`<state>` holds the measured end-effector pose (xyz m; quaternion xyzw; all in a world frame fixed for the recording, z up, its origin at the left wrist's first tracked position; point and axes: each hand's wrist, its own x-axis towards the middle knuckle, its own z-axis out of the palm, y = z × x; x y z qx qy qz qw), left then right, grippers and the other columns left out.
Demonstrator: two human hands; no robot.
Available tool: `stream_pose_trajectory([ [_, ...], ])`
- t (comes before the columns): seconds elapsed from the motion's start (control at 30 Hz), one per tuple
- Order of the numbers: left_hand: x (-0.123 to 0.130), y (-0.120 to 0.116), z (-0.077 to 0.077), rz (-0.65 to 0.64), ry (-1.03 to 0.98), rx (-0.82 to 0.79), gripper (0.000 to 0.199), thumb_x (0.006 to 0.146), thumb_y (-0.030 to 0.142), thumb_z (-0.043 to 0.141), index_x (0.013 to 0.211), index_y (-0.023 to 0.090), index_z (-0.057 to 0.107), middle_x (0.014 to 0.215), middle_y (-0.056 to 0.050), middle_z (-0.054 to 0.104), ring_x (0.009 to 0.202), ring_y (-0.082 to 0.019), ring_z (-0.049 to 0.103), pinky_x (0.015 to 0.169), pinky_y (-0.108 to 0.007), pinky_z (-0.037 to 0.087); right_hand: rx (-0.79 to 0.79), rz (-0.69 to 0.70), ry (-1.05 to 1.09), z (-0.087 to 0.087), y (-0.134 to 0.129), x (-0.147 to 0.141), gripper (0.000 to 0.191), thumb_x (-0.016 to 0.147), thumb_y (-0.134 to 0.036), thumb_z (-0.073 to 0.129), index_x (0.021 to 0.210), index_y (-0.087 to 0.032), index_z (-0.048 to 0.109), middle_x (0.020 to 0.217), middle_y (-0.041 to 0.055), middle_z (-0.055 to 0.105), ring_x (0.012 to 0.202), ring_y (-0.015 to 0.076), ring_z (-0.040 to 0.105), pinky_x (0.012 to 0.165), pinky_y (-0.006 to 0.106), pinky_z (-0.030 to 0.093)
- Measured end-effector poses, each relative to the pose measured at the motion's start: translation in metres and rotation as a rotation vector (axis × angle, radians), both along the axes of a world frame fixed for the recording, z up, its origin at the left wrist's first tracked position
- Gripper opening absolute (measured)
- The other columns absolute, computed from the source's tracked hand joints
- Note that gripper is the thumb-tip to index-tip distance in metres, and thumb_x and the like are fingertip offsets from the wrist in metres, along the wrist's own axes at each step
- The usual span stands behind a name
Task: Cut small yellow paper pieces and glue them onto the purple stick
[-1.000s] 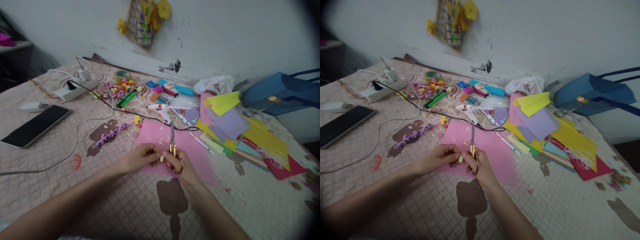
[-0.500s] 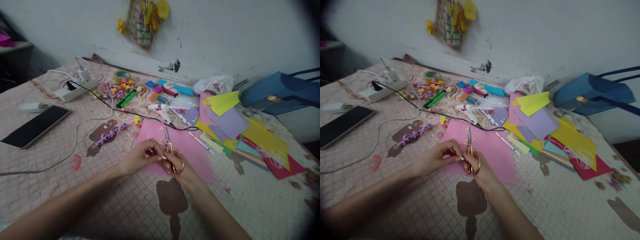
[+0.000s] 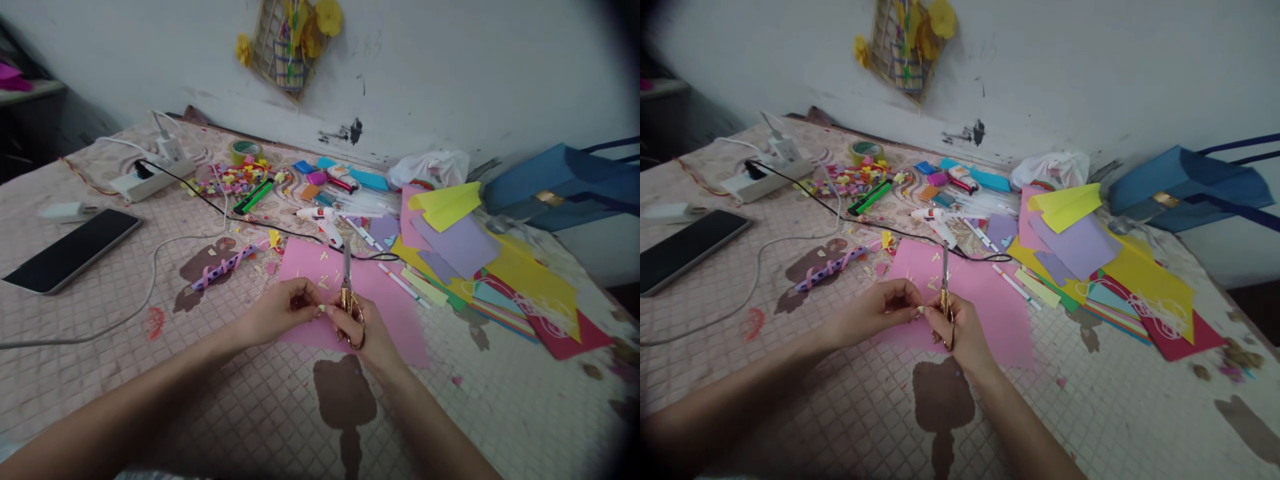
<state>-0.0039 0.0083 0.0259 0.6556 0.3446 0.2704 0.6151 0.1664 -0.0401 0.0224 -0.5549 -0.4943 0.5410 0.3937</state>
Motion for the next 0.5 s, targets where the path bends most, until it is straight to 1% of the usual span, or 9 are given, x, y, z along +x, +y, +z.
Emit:
stream_pose_trajectory([
  [0.13, 0.0014, -0.0016, -0.0013, 0.031, 0.000, -0.009, 0.018, 0.076, 0.028, 0.060, 0.082, 0.012, 0.055, 0.073, -0.002, 0.057, 0.065, -0.010, 0.051, 0.058, -0.022, 0.040, 0.020, 0.005, -0.037, 0.0003, -0.0003, 0.0007, 0.013, 0.080, -0.028, 0.054, 0.074, -0.017, 0.056, 0.047, -0.0062, 0.047, 0.041, 0.0066, 0.041, 0.041, 0.018, 0.032],
  [0.23, 0.0025, -0.0023, -0.0017, 0.039, -0.014, -0.069, 0.021, 0.076, 0.032, 0.060, 0.078, 0.012, 0.055, 0.068, -0.001, 0.058, 0.062, -0.010, 0.053, 0.057, -0.023, 0.041, 0.032, -0.001, -0.038, -0.0006, -0.0006, 0.0000, 0.015, 0.081, -0.030, 0.054, 0.073, -0.017, 0.055, 0.047, -0.0058, 0.048, 0.041, 0.0065, 0.041, 0.041, 0.018, 0.031],
  [0.3, 0.0028, -0.0019, -0.0017, 0.047, -0.040, -0.136, 0.021, 0.075, 0.032, 0.061, 0.074, 0.012, 0.054, 0.063, -0.001, 0.058, 0.059, -0.010, 0.053, 0.057, -0.023, 0.042, 0.034, -0.015, -0.018, -0.0008, -0.0009, -0.0012, 0.021, 0.081, -0.035, 0.054, 0.072, -0.017, 0.054, 0.047, -0.0057, 0.047, 0.041, 0.0066, 0.040, 0.041, 0.018, 0.030],
  [0.4, 0.0024, 0.0001, -0.0011, 0.114, -0.130, -0.242, 0.021, 0.075, 0.031, 0.062, 0.073, 0.012, 0.054, 0.064, -0.001, 0.059, 0.059, -0.010, 0.055, 0.059, -0.024, 0.044, 0.011, -0.019, 0.054, 0.0012, -0.0024, -0.0031, 0.033, 0.084, -0.047, 0.047, 0.072, -0.017, 0.052, 0.046, -0.0058, 0.043, 0.040, 0.0071, 0.039, 0.041, 0.019, 0.030],
  [0.5, 0.0013, 0.0024, 0.0002, 0.211, -0.241, -0.313, 0.020, 0.075, 0.030, 0.063, 0.075, 0.012, 0.054, 0.070, -0.003, 0.062, 0.064, -0.011, 0.058, 0.063, -0.025, 0.046, -0.027, 0.044, 0.098, 0.0053, -0.0057, -0.0046, 0.041, 0.085, -0.054, 0.040, 0.073, -0.017, 0.052, 0.048, -0.0057, 0.040, 0.043, 0.0078, 0.039, 0.043, 0.020, 0.032],
])
